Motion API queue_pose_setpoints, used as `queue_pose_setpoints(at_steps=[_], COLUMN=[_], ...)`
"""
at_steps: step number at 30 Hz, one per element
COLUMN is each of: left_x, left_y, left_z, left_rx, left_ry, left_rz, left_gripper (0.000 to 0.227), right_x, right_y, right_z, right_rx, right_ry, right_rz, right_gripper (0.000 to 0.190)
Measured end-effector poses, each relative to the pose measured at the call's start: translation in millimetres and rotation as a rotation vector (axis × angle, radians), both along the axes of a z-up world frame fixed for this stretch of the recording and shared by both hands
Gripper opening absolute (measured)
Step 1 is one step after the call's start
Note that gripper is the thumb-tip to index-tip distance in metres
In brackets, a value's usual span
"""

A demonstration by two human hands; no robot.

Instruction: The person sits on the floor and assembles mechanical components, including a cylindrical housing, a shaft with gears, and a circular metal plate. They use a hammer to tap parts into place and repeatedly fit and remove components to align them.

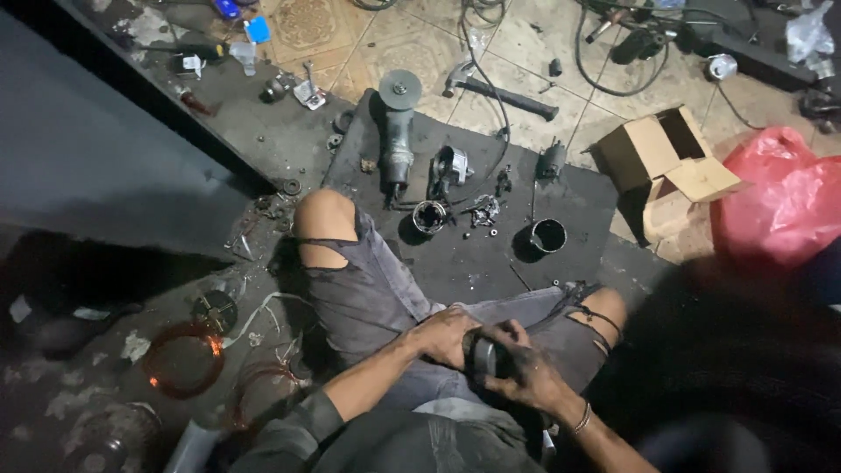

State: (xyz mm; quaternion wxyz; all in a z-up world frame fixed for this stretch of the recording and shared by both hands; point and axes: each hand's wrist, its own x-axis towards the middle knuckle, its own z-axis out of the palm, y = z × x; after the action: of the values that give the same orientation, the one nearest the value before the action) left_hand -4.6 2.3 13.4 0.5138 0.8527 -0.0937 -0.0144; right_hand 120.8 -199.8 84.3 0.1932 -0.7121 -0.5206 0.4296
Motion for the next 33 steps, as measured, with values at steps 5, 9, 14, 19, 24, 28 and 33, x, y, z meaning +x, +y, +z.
queue_pose_setpoints(at_steps=[5,9,14,19,24,28,33], left_x=[0,9,16,3,19,34,38], left_y=[6,5,9,-3,5,3,-9], left_z=[6,17,43,8,42,72,54], left_rx=[-0.019,0.018,0.023,-0.051,-0.015,0.137,0.154], left_ry=[0.380,0.473,0.541,0.532,0.514,0.645,0.712], left_rz=[0.154,0.128,0.289,0.385,0.452,0.366,0.318], left_gripper=[0.033,0.037,0.035,0.065,0.057,0.071,0.086], right_x=[11,4,9,4,4,15,20], right_y=[22,22,0,-13,13,24,32], right_z=[77,80,-11,-57,-31,2,50], right_rx=[-0.600,-0.555,-0.344,-0.059,0.070,0.155,0.061], right_ry=[0.427,0.306,0.187,0.750,1.231,1.167,0.626], right_rz=[-0.991,-0.947,-0.828,-1.077,-1.266,-1.113,-0.875], right_gripper=[0.073,0.101,0.080,0.075,0.078,0.065,0.046])
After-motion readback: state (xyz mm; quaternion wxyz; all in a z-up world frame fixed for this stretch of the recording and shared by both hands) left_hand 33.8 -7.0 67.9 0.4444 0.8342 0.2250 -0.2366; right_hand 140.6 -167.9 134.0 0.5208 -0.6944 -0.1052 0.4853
